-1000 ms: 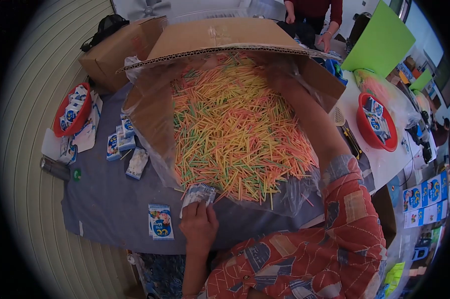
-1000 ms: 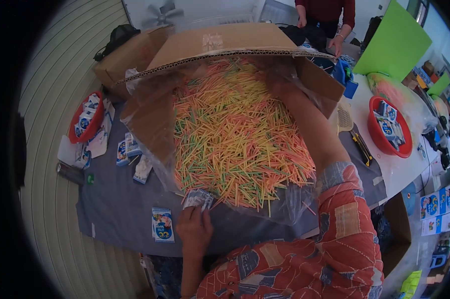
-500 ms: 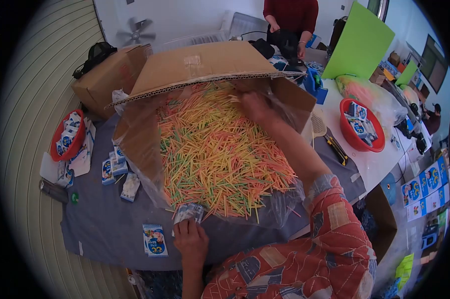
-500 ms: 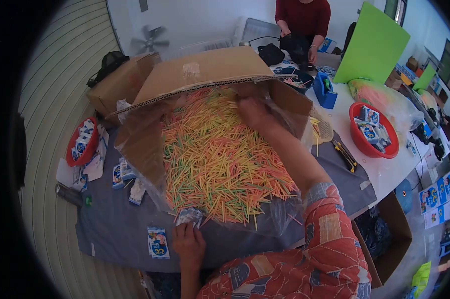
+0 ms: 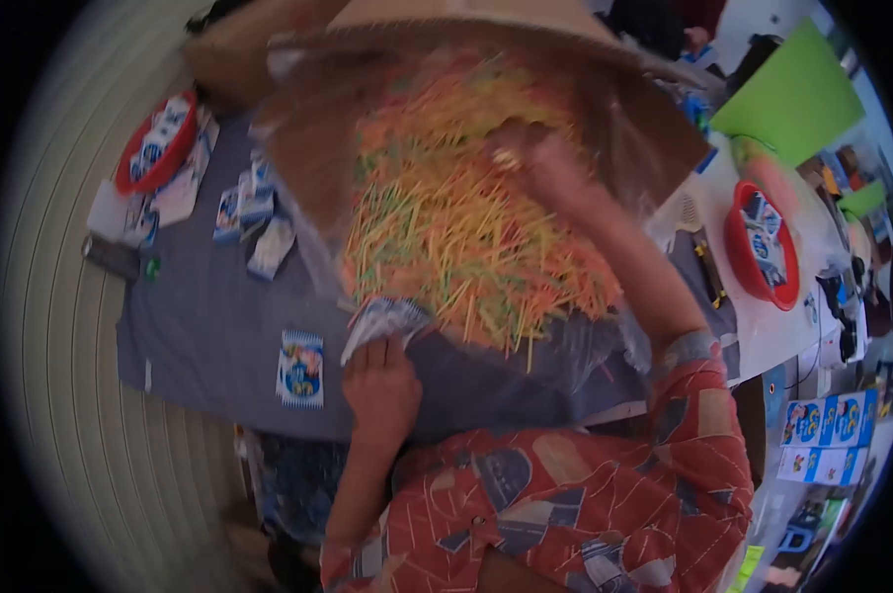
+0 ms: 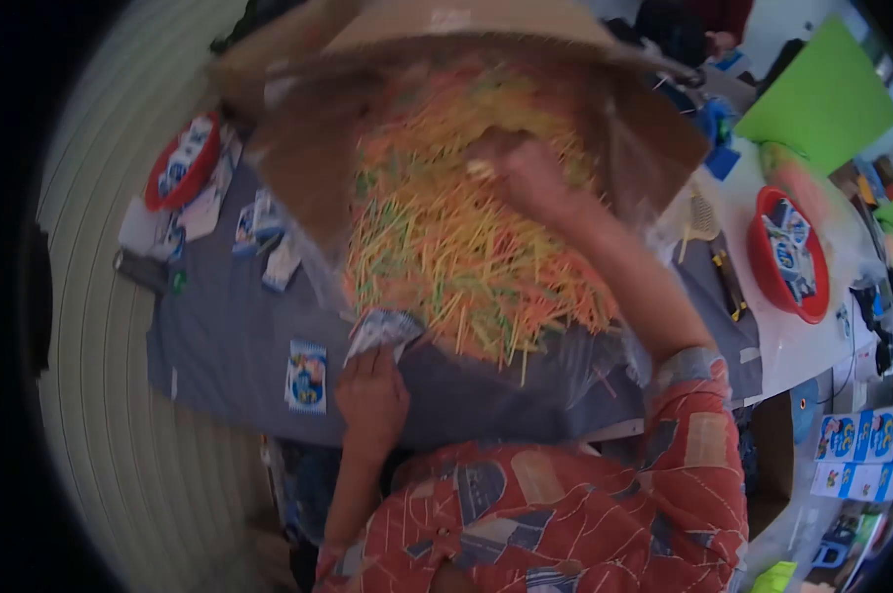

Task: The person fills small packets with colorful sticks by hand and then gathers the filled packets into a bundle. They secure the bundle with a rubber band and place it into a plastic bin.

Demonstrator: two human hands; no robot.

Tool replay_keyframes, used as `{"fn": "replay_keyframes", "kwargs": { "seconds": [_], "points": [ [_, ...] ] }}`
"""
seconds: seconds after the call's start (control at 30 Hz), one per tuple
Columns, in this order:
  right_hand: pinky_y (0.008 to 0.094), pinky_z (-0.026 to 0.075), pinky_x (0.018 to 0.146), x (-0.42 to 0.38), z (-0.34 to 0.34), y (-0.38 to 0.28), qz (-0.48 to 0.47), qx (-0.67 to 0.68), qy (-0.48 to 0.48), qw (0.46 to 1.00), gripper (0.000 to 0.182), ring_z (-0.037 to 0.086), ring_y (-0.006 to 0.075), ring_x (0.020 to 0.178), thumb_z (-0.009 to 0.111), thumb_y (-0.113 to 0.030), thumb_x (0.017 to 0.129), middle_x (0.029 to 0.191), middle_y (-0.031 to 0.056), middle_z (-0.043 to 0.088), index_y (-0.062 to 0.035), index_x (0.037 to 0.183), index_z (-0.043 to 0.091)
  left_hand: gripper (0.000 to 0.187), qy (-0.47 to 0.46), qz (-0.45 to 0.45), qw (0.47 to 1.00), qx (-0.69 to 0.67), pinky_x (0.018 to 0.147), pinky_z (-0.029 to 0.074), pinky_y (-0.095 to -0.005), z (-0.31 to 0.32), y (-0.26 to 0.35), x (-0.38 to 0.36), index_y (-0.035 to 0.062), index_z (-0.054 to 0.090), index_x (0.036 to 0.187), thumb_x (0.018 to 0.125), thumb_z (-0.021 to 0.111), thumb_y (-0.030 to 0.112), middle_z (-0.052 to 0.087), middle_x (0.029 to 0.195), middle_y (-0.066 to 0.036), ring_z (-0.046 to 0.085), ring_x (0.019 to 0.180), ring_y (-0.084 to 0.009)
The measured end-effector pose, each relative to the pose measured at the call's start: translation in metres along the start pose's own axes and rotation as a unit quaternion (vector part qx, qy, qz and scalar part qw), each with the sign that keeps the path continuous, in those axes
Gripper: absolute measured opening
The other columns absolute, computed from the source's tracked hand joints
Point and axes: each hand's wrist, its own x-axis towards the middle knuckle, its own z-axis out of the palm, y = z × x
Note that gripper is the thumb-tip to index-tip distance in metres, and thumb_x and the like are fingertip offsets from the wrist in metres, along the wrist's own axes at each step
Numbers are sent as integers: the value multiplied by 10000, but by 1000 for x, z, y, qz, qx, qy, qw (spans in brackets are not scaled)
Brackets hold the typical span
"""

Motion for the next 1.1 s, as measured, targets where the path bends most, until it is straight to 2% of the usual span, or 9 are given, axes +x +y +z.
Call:
{"fn": "replay_keyframes", "kwargs": {
  "seconds": [0.13, 0.2, 0.37, 0.43, 0.6, 0.8, 0.93, 1.0, 1.1],
  "points": [
    [233, 449, 606, -4, 20, -24, 68, 309, 72, 946, 183, 600, 93, 690, 609, -175, 997, 808, 16, 647, -72, 1136, 669, 236, 20, 14, 1000, 4, 673, 536, -380, 8, -8, -1, 46, 664, 928, 693, 667, 63, 611, 878, -71, 623, 863, -265],
    [204, 350, 519, -7, 11, -42, 243, 498, 32, 832, 210, 437, 23, 577, 558, -187, 1031, 718, -36, 563, -79, 1172, 669, 152, 74, 56, 996, -11, 628, 535, -368, 15, -10, -6, 57, 662, 876, 725, 683, 72, 608, 886, -54, 620, 848, -253],
    [216, 297, 486, -17, 25, -34, 325, 479, -37, 815, 231, 377, 15, 544, 555, -193, 1028, 685, -54, 532, -81, 1193, 673, 108, 47, -13, 996, -73, 657, 541, -400, -2, 5, -4, 58, 675, 881, 781, 705, 86, 632, 924, -77, 631, 856, -289],
    [228, 280, 470, -10, 39, -36, 445, 537, 61, 714, 189, 369, 18, 515, 593, -199, 1003, 646, -75, 500, -74, 1114, 680, 114, 19, -42, 994, -103, 713, 541, -415, -7, 4, -1, 46, 692, 902, 794, 711, 77, 655, 953, -101, 636, 867, -316],
    [218, 237, 455, -6, 36, -31, 353, 458, 33, 815, 179, 336, 5, 507, 676, -252, 940, 605, -98, 425, -179, 807, 580, 124, 24, -66, 994, -79, 651, 551, -384, 8, -5, -11, 38, 662, 835, 713, 674, 59, 605, 933, -122, 605, 888, -312],
    [242, 259, 445, -12, 47, -13, 387, 625, -70, 674, 353, 363, 43, 486, 575, -406, 1004, 571, -56, 416, -159, 753, 553, 141, 4, -38, 999, 19, 584, 548, -359, 19, 4, -3, 50, 655, 807, 670, 642, 77, 580, 909, -122, 593, 888, -297],
    [312, 456, 665, -10, 47, -58, 278, 509, -95, 809, 552, 582, 171, 683, 375, -511, 1052, 731, 62, 646, -71, 795, 587, 165, -32, -52, 997, -53, 618, 535, -391, 2, -15, 10, 46, 684, 859, 701, 638, 50, 584, 879, -108, 589, 865, -288],
    [335, 471, 875, -1, 23, -73, 272, 475, -130, 827, 596, 661, 241, 900, 285, -514, 1072, 939, 145, 684, -27, 915, 591, 184, 118, -7, 993, -30, 628, 511, -402, -18, -26, 20, 27, 695, 854, 685, 626, 52, 573, 863, -82, 581, 818, -269],
    [381, 489, 908, -10, 34, -55, 323, 556, -68, 763, 580, 671, 271, 968, 289, -491, 1077, 975, 172, 691, -22, 930, 598, 198, 108, 54, 993, -16, 644, 489, -414, -15, -25, 10, 37, 696, 860, 668, 648, 34, 579, 877, -79, 576, 801, -271]
  ]
}}
